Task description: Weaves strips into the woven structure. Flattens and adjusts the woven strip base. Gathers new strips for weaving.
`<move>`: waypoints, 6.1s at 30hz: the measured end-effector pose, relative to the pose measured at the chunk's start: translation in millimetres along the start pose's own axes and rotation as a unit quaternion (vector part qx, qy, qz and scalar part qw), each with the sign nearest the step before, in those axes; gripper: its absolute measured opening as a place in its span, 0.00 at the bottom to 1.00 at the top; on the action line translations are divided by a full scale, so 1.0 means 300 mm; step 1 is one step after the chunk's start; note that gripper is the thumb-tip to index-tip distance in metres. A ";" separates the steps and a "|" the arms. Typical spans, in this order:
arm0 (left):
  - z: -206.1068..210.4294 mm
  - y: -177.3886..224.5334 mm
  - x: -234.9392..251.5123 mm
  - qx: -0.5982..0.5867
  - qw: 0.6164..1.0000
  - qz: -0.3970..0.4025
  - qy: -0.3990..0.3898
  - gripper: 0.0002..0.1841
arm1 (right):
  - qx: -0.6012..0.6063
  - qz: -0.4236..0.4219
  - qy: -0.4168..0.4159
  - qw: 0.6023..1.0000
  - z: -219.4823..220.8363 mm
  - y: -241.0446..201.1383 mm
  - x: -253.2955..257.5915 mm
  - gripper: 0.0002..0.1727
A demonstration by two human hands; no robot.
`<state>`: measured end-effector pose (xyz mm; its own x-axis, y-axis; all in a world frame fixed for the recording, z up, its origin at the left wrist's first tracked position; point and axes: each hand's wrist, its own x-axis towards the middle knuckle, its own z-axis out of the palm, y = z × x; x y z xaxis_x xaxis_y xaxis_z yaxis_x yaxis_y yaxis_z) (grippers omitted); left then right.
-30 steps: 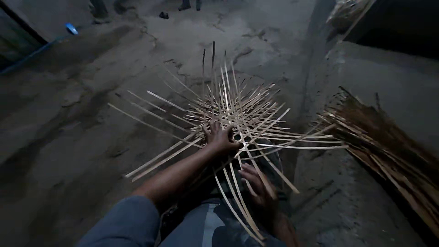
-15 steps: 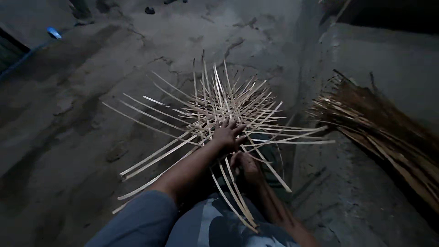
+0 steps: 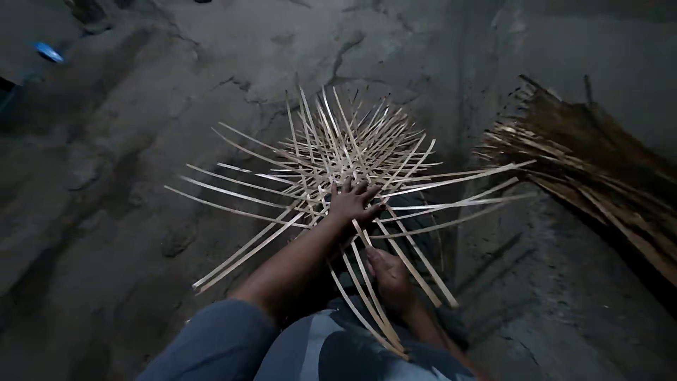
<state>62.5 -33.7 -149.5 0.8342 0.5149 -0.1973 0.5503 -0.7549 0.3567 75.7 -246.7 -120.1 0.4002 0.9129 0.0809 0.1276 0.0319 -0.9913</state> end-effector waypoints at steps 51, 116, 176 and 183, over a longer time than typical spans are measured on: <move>-0.058 -0.051 0.029 -0.079 0.994 -0.059 0.037 0.35 | -0.146 -0.206 -0.193 0.948 -0.135 0.004 0.202 0.25; -0.049 -0.075 -0.075 -0.092 0.990 -0.088 0.055 0.28 | -0.103 -0.235 -0.180 0.949 0.020 -0.017 0.202 0.29; -0.033 -0.107 -0.028 -0.147 0.971 -0.167 0.091 0.39 | 0.060 -0.220 -0.252 0.941 0.069 0.006 0.164 0.29; -0.022 -0.110 -0.019 -0.144 0.975 -0.153 0.076 0.36 | 0.121 0.022 -0.191 0.974 0.076 0.014 0.059 0.28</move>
<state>39.2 -9.0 -154.1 0.6060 0.7685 -0.2056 0.7219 -0.4226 0.5480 62.6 -221.2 -125.1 0.0287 0.9989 0.0384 -0.1189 0.0416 -0.9920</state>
